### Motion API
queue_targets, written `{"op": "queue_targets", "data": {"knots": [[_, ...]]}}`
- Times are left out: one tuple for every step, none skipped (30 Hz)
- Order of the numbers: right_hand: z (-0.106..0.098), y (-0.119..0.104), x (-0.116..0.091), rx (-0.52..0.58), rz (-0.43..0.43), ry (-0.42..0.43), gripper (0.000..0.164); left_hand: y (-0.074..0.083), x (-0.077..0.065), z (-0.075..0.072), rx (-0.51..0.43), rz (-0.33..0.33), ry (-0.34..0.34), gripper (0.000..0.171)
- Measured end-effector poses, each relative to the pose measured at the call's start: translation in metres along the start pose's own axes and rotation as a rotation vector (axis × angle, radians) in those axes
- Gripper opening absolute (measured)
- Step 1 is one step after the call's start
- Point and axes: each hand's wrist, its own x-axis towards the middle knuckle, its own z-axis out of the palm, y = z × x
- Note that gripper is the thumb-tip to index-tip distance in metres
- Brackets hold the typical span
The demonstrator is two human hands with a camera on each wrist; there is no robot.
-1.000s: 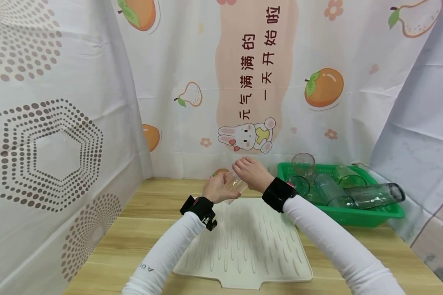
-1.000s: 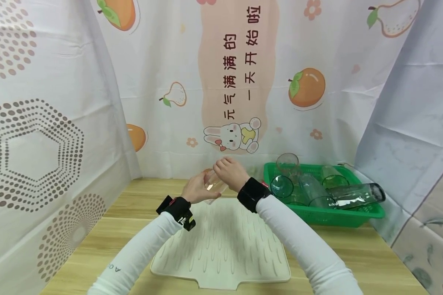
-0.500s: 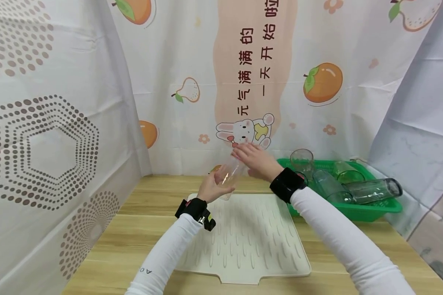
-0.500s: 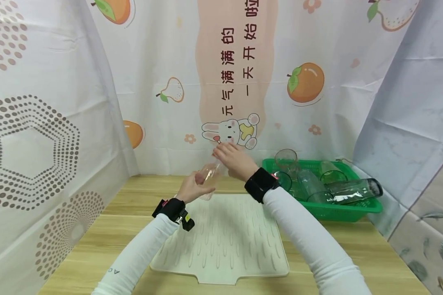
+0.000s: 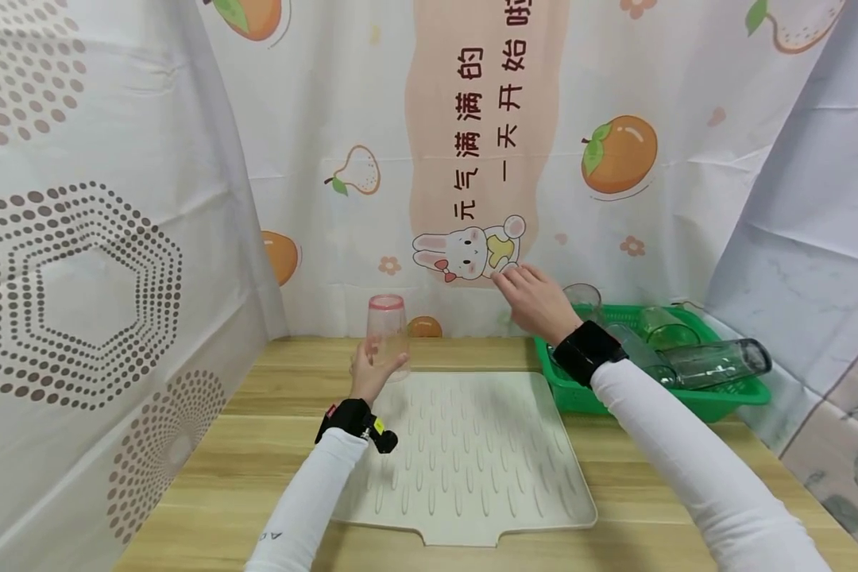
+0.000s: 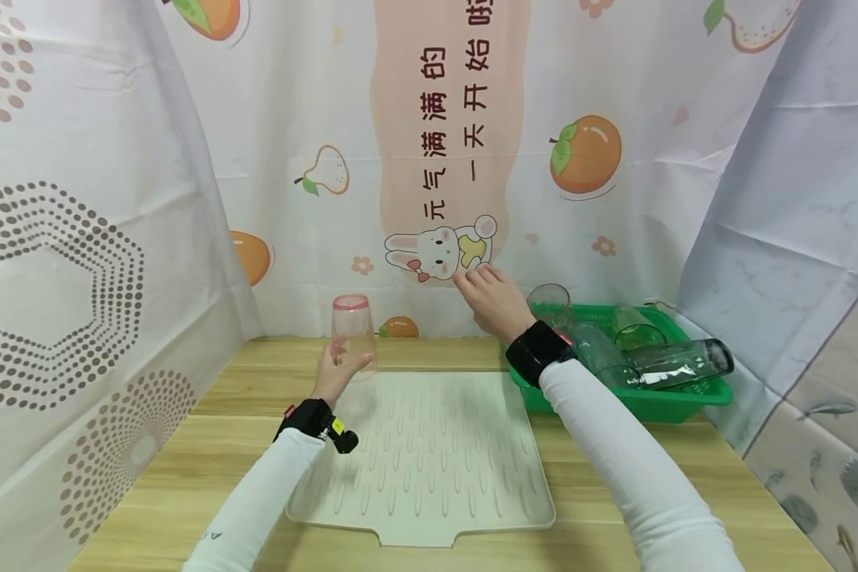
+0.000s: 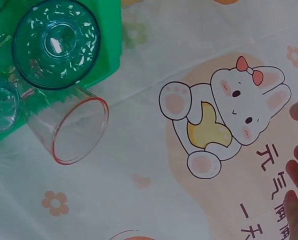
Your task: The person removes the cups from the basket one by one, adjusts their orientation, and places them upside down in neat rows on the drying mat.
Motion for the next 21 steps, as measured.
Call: {"op": "queue_targets", "data": {"knots": [[0.002,0.000,-0.003,-0.006,-0.001,0.020,0.042,-0.003,0.000,-0.002,-0.005,-0.008,0.010,0.077],[0.003,0.000,-0.006,-0.013,-0.002,0.037,0.042,-0.007,0.000,-0.004,-0.005,-0.016,0.017,0.077],[0.005,0.000,-0.008,-0.013,-0.002,0.051,0.042,-0.010,0.000,-0.006,-0.006,-0.023,0.023,0.077],[0.006,0.000,-0.010,-0.015,0.001,0.060,0.042,-0.013,0.000,-0.008,-0.002,-0.025,0.026,0.079],[0.007,0.000,-0.012,-0.015,0.003,0.062,0.043,-0.016,0.000,-0.009,0.003,-0.028,0.026,0.080],[0.007,-0.001,-0.014,-0.017,0.008,0.058,0.043,-0.019,0.000,-0.010,0.008,-0.033,0.027,0.081],[0.008,-0.001,-0.015,-0.017,0.014,0.051,0.045,-0.021,0.000,-0.011,0.011,-0.041,0.027,0.083],[0.008,-0.001,-0.017,-0.014,0.021,0.041,0.046,-0.023,0.000,-0.012,0.013,-0.046,0.027,0.085],[0.008,-0.001,-0.019,-0.011,0.027,0.029,0.047,-0.026,0.000,-0.012,0.017,-0.047,0.026,0.087],[0.009,-0.001,-0.020,-0.013,0.032,0.017,0.048,-0.028,0.000,-0.013,0.025,-0.053,0.029,0.088],[0.009,-0.002,-0.022,-0.012,0.035,0.003,0.049,-0.031,0.000,-0.013,0.021,-0.055,0.030,0.088],[0.009,-0.002,-0.024,-0.012,0.037,-0.004,0.050,-0.033,0.000,-0.014,0.025,-0.059,0.036,0.089],[0.010,-0.002,-0.026,-0.011,0.038,-0.008,0.049,-0.036,0.000,-0.014,0.033,-0.062,0.040,0.089],[0.011,-0.002,-0.027,-0.012,0.037,-0.008,0.048,-0.039,0.000,-0.015,0.052,-0.066,0.047,0.089],[0.011,-0.002,-0.028,-0.014,0.035,-0.005,0.047,-0.041,-0.001,-0.016,0.074,-0.073,0.054,0.088],[0.012,-0.002,-0.030,-0.016,0.033,0.001,0.046,-0.043,-0.001,-0.017,0.096,-0.074,0.064,0.087],[0.012,-0.002,-0.031,-0.015,0.030,0.008,0.045,-0.045,-0.001,-0.019,0.115,-0.071,0.071,0.085],[0.013,-0.002,-0.032,-0.016,0.028,0.016,0.043,-0.047,-0.002,-0.020,0.137,-0.077,0.076,0.082],[0.013,-0.001,-0.033,-0.015,0.028,0.023,0.042,-0.048,-0.003,-0.020,0.152,-0.079,0.077,0.079],[0.014,-0.001,-0.034,-0.012,0.028,0.028,0.042,-0.050,-0.003,-0.021,0.167,-0.082,0.078,0.076],[0.014,-0.001,-0.035,-0.008,0.028,0.030,0.041,-0.051,-0.003,-0.022,0.172,-0.084,0.076,0.073]]}}
